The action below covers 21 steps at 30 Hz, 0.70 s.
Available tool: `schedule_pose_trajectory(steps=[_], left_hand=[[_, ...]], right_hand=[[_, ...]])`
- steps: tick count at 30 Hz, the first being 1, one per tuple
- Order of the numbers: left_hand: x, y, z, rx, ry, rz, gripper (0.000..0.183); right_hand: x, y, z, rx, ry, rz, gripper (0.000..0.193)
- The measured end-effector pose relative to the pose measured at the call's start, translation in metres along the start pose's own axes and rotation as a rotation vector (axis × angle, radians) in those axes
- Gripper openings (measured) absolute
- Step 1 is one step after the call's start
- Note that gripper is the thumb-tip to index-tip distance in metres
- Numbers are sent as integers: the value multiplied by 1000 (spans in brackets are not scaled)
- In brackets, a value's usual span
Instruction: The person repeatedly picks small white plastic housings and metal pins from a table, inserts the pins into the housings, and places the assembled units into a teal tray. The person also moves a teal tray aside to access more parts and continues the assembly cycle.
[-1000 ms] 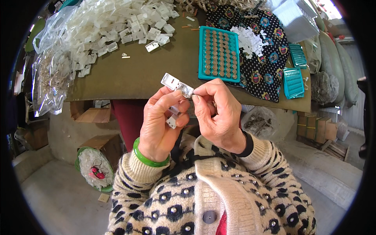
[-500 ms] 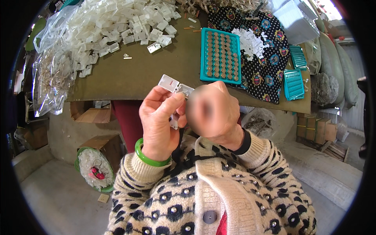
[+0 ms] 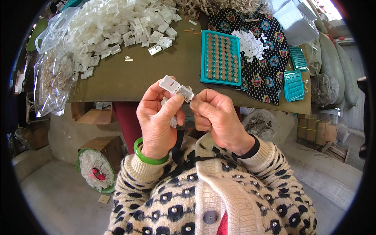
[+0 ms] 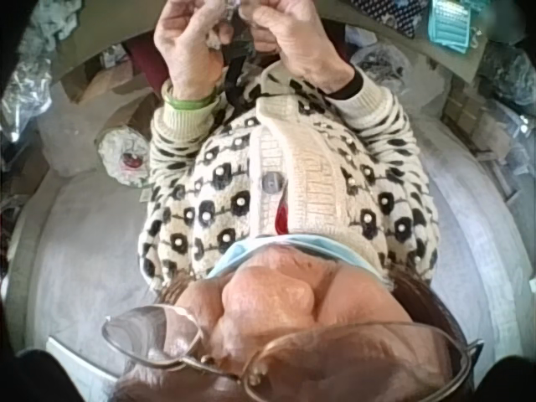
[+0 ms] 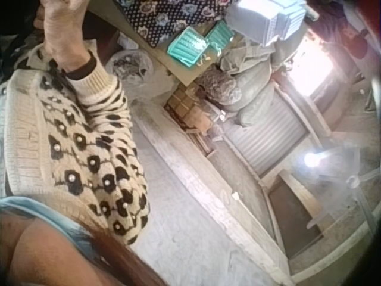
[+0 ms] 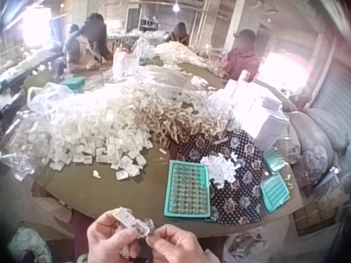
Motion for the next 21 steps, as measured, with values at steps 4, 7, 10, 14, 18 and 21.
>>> schedule_pose_trajectory(steps=[4, 7, 10, 14, 18, 21], left_hand=[[1, 3, -1, 175, -121, 110, 32], [1, 4, -3, 131, -126, 132, 28], [7, 1, -6, 40, -110, 129, 22], [17, -2, -11, -159, -130, -36, 19], [25, -3, -19, -628, -111, -435, 27], [28, -7, -25, -682, -150, -565, 26]], right_hand=[[2, -3, -1, 26, -89, -5, 7], [9, -13, -4, 350, 53, 320, 15], [11, -15, -9, 335, 32, 343, 16], [8, -12, -12, 297, 40, 356, 12], [10, -9, -9, 181, 55, 316, 15], [15, -10, -4, 238, 35, 270, 24]])
Point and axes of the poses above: each hand's wrist, its own x-axis away from the middle knuckle, its own z-axis out of the back of the hand, y = z × x, the point moved 3 cm from there along -x, towards the middle knuckle, and after that the axes turned 1 degree about -x, right-handed, at the moved point
